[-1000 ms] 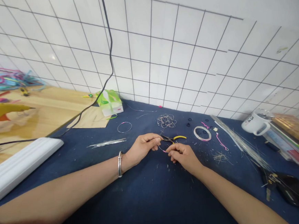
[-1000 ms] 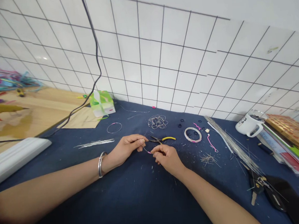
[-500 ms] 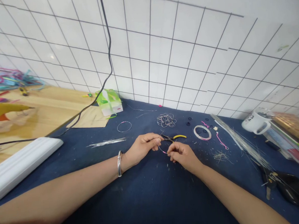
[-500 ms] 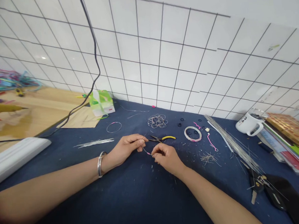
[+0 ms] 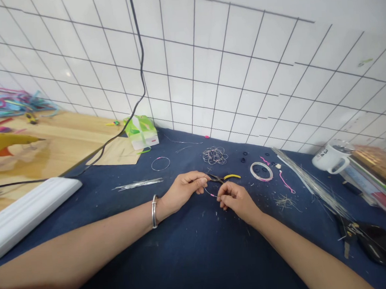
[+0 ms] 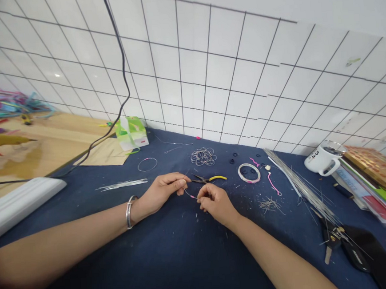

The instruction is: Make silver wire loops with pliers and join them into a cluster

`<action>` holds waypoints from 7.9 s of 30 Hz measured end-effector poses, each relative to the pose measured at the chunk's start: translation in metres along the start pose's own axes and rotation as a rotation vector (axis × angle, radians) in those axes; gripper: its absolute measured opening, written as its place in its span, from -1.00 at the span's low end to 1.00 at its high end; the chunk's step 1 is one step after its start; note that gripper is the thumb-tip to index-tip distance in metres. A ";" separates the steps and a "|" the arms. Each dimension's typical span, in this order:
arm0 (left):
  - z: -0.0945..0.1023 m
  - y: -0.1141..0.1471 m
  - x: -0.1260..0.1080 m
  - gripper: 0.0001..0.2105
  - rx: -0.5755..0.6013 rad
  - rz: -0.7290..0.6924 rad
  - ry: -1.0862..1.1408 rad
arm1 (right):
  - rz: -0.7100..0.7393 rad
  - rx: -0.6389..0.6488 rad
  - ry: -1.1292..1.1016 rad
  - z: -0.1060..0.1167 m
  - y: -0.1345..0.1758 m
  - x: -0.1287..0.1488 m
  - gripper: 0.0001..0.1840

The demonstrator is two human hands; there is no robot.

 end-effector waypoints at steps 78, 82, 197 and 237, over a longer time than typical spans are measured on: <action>0.005 0.006 -0.012 -0.82 -0.141 -0.246 -0.411 | 0.063 -0.066 0.368 -0.002 0.004 0.001 -0.60; 0.006 0.005 -0.011 -0.81 -0.137 -0.237 -0.401 | 0.073 -0.062 0.373 -0.002 0.004 0.001 -0.59; 0.064 -0.008 -0.073 -0.78 0.014 -0.018 0.306 | 0.143 0.012 -0.142 -0.034 -0.072 0.112 -0.69; 0.057 -0.020 -0.032 -0.79 -0.089 0.123 0.300 | 0.072 0.110 0.022 -0.025 -0.082 0.086 -0.64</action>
Point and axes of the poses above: each hand's wrist, its own y-axis away from the middle knuckle, its own z-axis out of the back of the hand, x = y × z, the point moved 6 cm from there along -y, towards the middle knuckle, and after that the axes turned 14 degrees about -y, right-handed, at the moved point
